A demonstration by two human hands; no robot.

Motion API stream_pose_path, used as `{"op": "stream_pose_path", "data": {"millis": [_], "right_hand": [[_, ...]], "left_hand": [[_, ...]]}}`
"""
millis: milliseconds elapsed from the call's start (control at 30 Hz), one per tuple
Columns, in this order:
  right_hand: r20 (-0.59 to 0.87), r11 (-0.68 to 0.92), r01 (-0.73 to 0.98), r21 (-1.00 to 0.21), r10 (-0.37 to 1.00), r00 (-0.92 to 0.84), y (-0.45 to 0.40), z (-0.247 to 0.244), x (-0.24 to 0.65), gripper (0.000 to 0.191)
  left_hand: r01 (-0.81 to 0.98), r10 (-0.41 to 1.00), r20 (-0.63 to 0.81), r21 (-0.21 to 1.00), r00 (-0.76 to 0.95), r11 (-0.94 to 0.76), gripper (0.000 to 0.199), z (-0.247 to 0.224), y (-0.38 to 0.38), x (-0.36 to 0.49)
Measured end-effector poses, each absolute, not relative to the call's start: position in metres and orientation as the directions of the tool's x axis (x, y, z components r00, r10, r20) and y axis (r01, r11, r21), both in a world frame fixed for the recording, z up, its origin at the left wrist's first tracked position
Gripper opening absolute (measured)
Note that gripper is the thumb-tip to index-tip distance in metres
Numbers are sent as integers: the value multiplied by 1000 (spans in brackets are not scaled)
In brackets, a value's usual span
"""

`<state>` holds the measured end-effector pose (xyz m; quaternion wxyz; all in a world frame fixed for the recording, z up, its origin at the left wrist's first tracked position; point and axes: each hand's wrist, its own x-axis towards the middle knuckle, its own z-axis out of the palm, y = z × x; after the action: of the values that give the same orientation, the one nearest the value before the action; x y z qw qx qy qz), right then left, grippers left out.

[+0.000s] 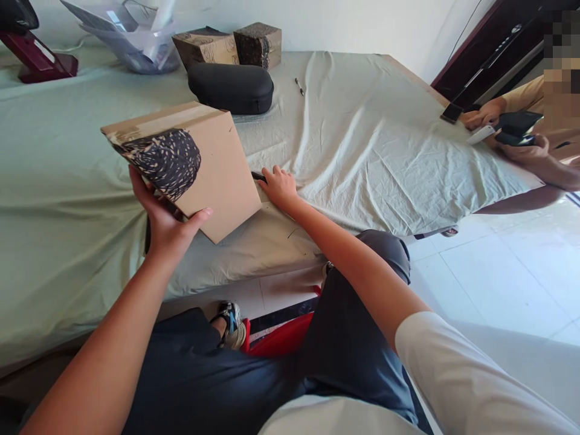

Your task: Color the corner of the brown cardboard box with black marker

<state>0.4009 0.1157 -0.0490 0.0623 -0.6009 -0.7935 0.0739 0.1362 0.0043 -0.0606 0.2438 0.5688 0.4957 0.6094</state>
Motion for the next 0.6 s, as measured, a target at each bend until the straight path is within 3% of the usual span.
{"op": "stream_pose_path", "data": {"millis": [600], "right_hand": [[24,327,910,-256,943,-332,125,-65,408,42]], "left_hand": [[244,816,530,843,-232,-479,157,-67,5,133]]}}
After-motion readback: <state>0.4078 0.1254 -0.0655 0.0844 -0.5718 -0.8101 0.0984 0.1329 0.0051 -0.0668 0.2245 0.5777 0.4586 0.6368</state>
